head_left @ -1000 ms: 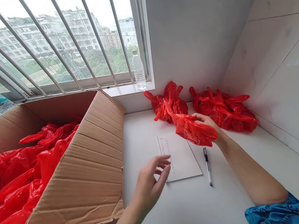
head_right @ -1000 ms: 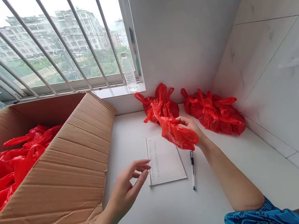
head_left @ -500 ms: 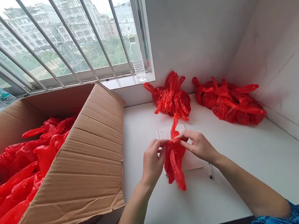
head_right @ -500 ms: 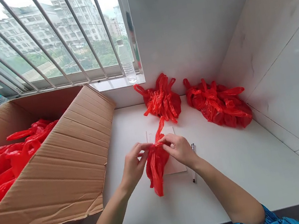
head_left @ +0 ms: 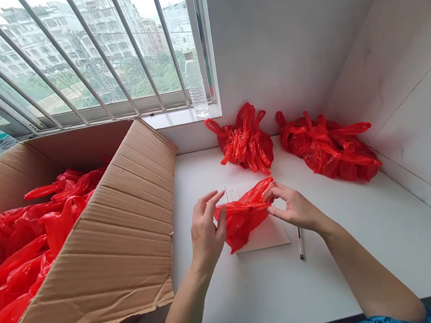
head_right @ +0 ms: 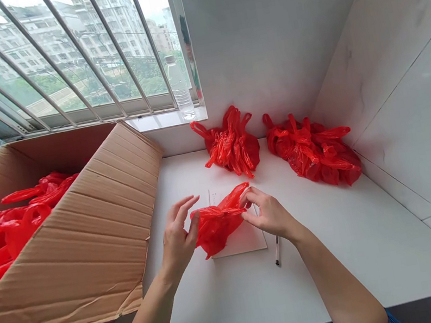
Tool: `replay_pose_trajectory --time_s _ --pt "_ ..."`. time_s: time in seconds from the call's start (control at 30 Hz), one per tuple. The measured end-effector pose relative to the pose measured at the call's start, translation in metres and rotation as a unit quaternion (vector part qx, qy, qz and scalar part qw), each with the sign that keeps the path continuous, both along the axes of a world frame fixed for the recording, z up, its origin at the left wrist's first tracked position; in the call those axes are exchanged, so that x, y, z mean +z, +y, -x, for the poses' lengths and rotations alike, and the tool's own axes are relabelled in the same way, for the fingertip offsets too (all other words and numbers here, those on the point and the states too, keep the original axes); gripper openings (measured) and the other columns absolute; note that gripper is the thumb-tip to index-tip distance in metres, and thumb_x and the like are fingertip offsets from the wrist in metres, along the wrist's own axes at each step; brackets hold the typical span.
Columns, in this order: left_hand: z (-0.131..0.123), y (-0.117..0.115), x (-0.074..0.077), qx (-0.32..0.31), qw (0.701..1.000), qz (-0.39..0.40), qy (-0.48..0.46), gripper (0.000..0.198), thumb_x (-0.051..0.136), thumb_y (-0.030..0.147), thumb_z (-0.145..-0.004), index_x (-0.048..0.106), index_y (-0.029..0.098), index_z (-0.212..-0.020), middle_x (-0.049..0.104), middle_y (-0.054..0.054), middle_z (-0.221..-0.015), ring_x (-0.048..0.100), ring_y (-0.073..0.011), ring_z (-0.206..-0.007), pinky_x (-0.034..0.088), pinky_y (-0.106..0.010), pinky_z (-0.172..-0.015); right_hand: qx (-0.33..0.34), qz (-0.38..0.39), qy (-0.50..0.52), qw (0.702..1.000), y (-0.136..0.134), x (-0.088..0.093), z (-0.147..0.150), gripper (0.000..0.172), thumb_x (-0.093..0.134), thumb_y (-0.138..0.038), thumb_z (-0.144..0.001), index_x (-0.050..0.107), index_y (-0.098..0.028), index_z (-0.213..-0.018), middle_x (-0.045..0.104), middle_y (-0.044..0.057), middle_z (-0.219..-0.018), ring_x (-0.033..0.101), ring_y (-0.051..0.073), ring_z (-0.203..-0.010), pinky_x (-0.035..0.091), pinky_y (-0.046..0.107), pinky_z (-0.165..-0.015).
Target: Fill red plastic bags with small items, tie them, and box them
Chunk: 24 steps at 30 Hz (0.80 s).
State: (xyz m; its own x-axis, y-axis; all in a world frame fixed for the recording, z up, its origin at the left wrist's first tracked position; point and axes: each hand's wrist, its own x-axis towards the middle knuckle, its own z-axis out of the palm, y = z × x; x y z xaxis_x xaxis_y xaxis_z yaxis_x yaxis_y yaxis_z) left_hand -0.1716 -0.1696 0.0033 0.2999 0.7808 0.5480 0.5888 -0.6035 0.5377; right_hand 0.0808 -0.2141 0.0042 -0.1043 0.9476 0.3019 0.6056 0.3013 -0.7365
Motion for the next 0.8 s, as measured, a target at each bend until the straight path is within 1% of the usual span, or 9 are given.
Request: replay_pose_trajectory --time_s 0.07,0.13,0.27,0.33,0.43,0.53,0.6,0.7,0.8 --pt "-0.006 -0.005 0.002 -0.031 0.997 -0.041 0.06 0.027 0.054 0.029 -0.096 0.064 0.029 -0.122 0.064 -0.005 -0.123 0.059 -0.0236 -0.111 0.045 -0.04 -0.096 0.006 -0.006 -0.016 1.0 -0.001 0.001 0.004 0.016 0.065 -0.04 -0.086 0.06 -0.025 -0.085 0.063 0.003 -0.094 0.061 0.021 -0.085 0.05 0.036 -0.081" --pt "-0.011 -0.006 0.0 -0.049 0.991 -0.058 0.114 0.019 0.058 0.029 -0.095 0.067 0.028 -0.112 0.07 -0.003 -0.112 0.06 -0.0235 -0.105 0.042 -0.04 -0.094 0.0 -0.024 -0.026 0.999 -0.002 0.001 0.008 0.024 0.065 -0.047 -0.087 0.059 -0.025 -0.081 0.063 0.003 -0.09 0.06 0.02 -0.082 0.05 0.035 -0.076" --pt "-0.015 -0.001 -0.011 -0.051 0.988 -0.06 0.133 0.012 0.057 0.028 -0.096 0.069 0.025 -0.099 0.073 -0.001 -0.092 0.063 -0.0194 -0.088 0.041 -0.035 -0.084 -0.052 -0.099 -0.059 0.992 -0.001 -0.007 0.023 0.027 0.06 -0.047 -0.092 0.059 -0.025 -0.076 0.063 0.003 -0.083 0.057 0.018 -0.069 0.047 0.032 -0.067" --pt "-0.016 0.0 -0.013 -0.067 0.988 -0.081 0.111 0.012 0.057 0.027 -0.097 0.068 0.024 -0.099 0.073 -0.001 -0.09 0.063 -0.0181 -0.086 0.042 -0.033 -0.08 -0.065 -0.13 -0.076 0.986 0.001 -0.011 0.031 0.022 0.06 -0.045 -0.092 0.061 -0.025 -0.083 0.065 0.003 -0.082 0.056 0.017 -0.066 0.045 0.032 -0.065" --pt "-0.018 -0.004 -0.012 -0.09 0.986 -0.118 0.07 0.011 0.058 0.023 -0.097 0.068 0.024 -0.097 0.074 0.001 -0.091 0.063 -0.0163 -0.086 0.043 -0.032 -0.08 -0.038 -0.136 -0.085 0.986 -0.001 -0.012 0.039 0.017 0.057 -0.04 -0.095 0.066 -0.024 -0.097 0.068 0.002 -0.084 0.056 0.016 -0.066 0.044 0.031 -0.066" --pt "-0.017 -0.007 -0.009 -0.084 0.989 -0.117 0.032 0.01 0.059 0.02 -0.095 0.067 0.023 -0.089 0.074 0.003 -0.087 0.064 -0.0156 -0.083 0.044 -0.032 -0.081 -0.025 -0.106 -0.023 0.994 -0.006 -0.008 0.034 0.019 0.055 -0.038 -0.097 0.07 -0.026 -0.094 0.066 0.001 -0.079 0.056 0.016 -0.067 0.044 0.029 -0.064" --pt "-0.013 -0.007 -0.008 -0.063 0.994 -0.091 -0.01 0.011 0.059 0.019 -0.095 0.065 0.022 -0.086 0.074 0.003 -0.087 0.064 -0.0155 -0.083 0.045 -0.031 -0.08 -0.071 -0.087 0.055 0.992 -0.008 -0.008 0.022 0.021 0.058 -0.041 -0.094 0.07 -0.025 -0.088 0.065 0.001 -0.077 0.056 0.016 -0.068 0.045 0.028 -0.063" --pt "-0.004 -0.005 -0.006 -0.008 0.995 -0.036 -0.096 0.008 0.058 0.018 -0.095 0.064 0.022 -0.09 0.073 0.0 -0.089 0.065 -0.0158 -0.086 0.048 -0.03 -0.078 -0.183 -0.067 0.156 0.968 -0.006 -0.017 -0.001 0.023 0.062 -0.045 -0.089 0.066 -0.023 -0.086 0.064 0.001 -0.077 0.057 0.016 -0.067 0.047 0.028 -0.063" --pt "0.001 -0.008 -0.004 0.027 0.991 0.007 -0.133 0.012 0.053 0.018 -0.095 0.064 0.021 -0.099 0.071 -0.003 -0.096 0.065 -0.017 -0.092 0.05 -0.03 -0.08 -0.198 -0.045 0.155 0.967 -0.002 -0.025 -0.013 0.026 0.061 -0.049 -0.087 0.065 -0.023 -0.088 0.066 0.002 -0.082 0.06 0.019 -0.074 0.049 0.03 -0.068"
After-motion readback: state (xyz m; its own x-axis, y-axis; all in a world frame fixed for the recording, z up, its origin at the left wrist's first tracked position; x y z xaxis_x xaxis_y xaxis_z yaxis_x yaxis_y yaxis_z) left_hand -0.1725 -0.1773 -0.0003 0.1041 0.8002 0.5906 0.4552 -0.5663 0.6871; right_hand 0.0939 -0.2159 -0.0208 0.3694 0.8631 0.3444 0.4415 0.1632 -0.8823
